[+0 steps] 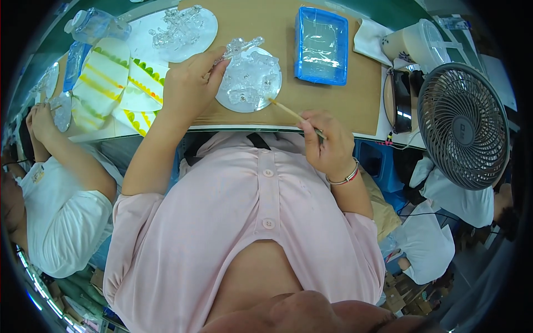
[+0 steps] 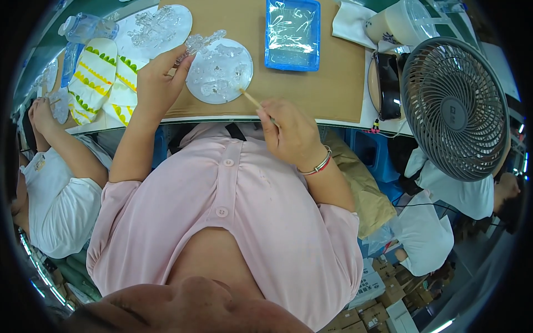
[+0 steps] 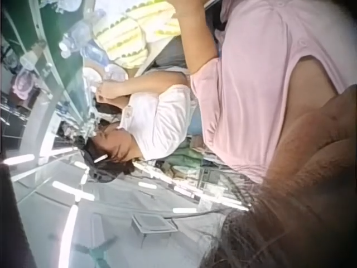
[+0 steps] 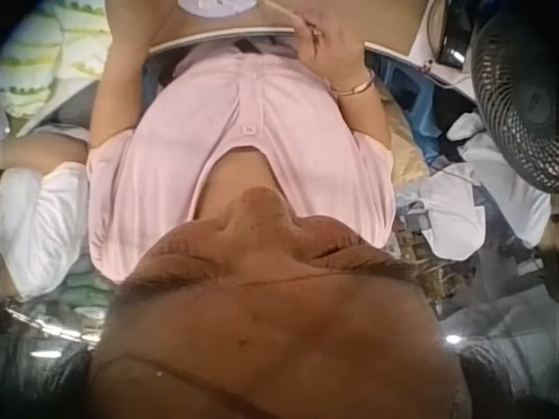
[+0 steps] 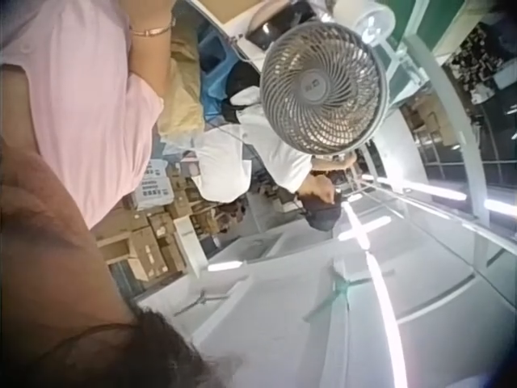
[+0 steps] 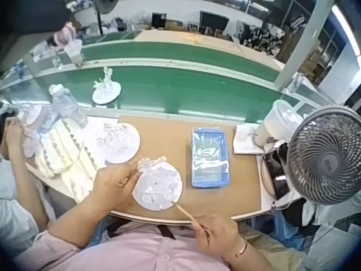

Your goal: Applying adhesive to small decorative glass-like components using a wooden applicator stick on an assembly line.

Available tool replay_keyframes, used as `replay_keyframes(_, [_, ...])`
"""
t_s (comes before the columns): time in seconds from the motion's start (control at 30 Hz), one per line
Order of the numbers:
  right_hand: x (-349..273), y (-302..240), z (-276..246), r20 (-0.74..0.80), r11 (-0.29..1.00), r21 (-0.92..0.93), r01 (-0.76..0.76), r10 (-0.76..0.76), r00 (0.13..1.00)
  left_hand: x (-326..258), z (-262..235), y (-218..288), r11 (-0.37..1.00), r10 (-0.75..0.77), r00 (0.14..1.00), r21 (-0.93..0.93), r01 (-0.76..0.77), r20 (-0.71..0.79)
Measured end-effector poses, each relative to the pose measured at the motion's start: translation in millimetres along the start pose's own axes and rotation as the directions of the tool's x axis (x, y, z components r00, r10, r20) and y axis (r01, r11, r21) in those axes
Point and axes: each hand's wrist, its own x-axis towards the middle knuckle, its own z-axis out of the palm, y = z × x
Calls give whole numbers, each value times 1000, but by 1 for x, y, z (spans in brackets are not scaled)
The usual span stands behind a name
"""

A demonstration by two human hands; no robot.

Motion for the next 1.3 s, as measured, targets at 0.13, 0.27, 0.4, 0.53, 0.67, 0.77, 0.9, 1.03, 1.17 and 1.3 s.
replay_keyframes(0.13, [6, 1, 3, -84, 998, -13, -57, 56, 995, -4, 0, 2, 1000, 7, 1000, 26, -7, -12])
replay_keyframes(0.27, [2, -3, 3, -29, 1000, 8, -6, 6, 1000, -4, 3, 2, 1000, 11, 999, 11, -10, -34])
replay_keyframes(0.4, [5, -8, -8, -55, 1000, 13, 2, -1, 998, -7, 3, 1, 1000, 1, 1000, 26, -1, -16])
replay_keyframes(0.53, [10, -5, -38, -327, 983, 94, -155, 178, 928, 11, -26, 17, 960, -228, 931, -96, 265, 286])
replay_keyframes(0.67, [14, 12, -51, -341, 945, 18, -326, 312, 887, 32, -42, 9, 977, -5, 887, -185, 102, 462])
replay_keyframes(0.77, [20, 26, -44, -280, 935, -24, -354, 334, 900, 48, -43, 5, 979, 132, 845, -199, -31, 518])
replay_keyframes(0.9, [23, 36, -35, -192, 932, -108, -346, 322, 927, 59, -42, -1, 958, 134, 770, -281, 61, 624])
replay_keyframes(1.03, [21, 27, -44, -288, 954, -85, -288, 253, 923, 60, -42, -6, 962, 230, 776, -256, -91, 587])
replay_keyframes(1.17, [26, 20, -52, -237, 966, -187, -178, 132, 962, 49, -42, -6, 944, 219, 771, -329, -13, 598])
replay_keyframes(1.3, [19, 15, -54, -290, 986, -23, -165, 152, 945, 37, -41, -2, 902, 222, 807, -429, 43, 547])
